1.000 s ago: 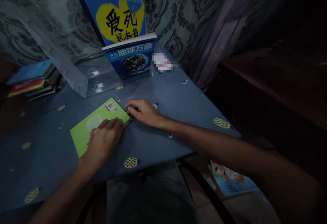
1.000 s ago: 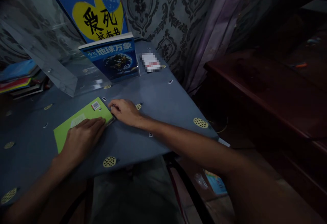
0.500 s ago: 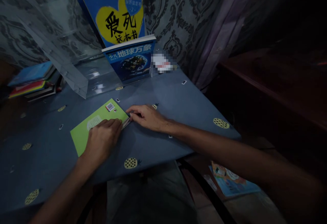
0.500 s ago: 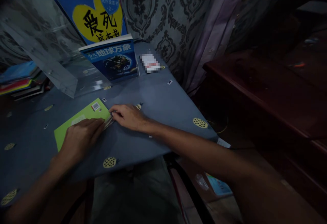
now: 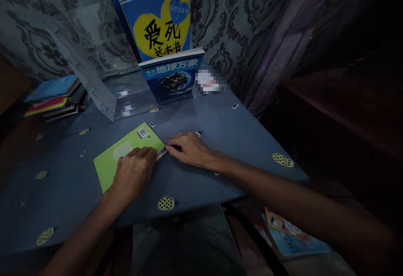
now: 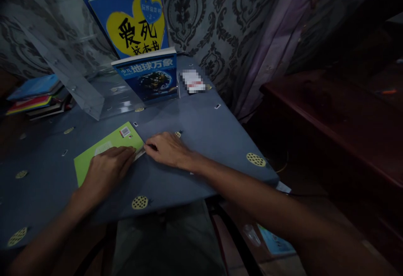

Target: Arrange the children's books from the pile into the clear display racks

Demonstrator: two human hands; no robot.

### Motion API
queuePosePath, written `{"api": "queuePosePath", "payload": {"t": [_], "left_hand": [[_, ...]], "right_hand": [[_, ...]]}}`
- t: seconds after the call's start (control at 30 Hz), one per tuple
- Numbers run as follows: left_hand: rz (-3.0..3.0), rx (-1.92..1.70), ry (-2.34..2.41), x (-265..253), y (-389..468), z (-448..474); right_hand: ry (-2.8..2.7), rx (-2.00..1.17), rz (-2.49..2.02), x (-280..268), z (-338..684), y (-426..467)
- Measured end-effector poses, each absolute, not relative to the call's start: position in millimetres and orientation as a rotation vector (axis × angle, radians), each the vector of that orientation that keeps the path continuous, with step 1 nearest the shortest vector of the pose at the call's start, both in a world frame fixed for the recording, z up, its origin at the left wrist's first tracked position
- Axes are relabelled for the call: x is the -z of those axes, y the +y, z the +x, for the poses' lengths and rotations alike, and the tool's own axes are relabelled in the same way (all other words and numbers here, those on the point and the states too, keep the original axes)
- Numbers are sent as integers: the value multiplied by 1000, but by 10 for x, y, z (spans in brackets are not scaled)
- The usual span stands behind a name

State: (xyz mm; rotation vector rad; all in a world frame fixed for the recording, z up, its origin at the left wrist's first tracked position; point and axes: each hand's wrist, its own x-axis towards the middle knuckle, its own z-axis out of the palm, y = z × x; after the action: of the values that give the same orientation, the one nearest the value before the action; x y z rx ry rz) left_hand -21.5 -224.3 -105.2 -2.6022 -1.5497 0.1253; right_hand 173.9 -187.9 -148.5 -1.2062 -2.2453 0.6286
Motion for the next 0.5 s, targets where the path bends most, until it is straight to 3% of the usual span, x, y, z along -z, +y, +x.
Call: {"api": "queuePosePath", "payload": {"t": [0.5], "left_hand": [[-2618,-212,-1592,1022,-2246,-185]], "right_hand": [[-2252,-496,-890,1635,1881,-1906]]}}
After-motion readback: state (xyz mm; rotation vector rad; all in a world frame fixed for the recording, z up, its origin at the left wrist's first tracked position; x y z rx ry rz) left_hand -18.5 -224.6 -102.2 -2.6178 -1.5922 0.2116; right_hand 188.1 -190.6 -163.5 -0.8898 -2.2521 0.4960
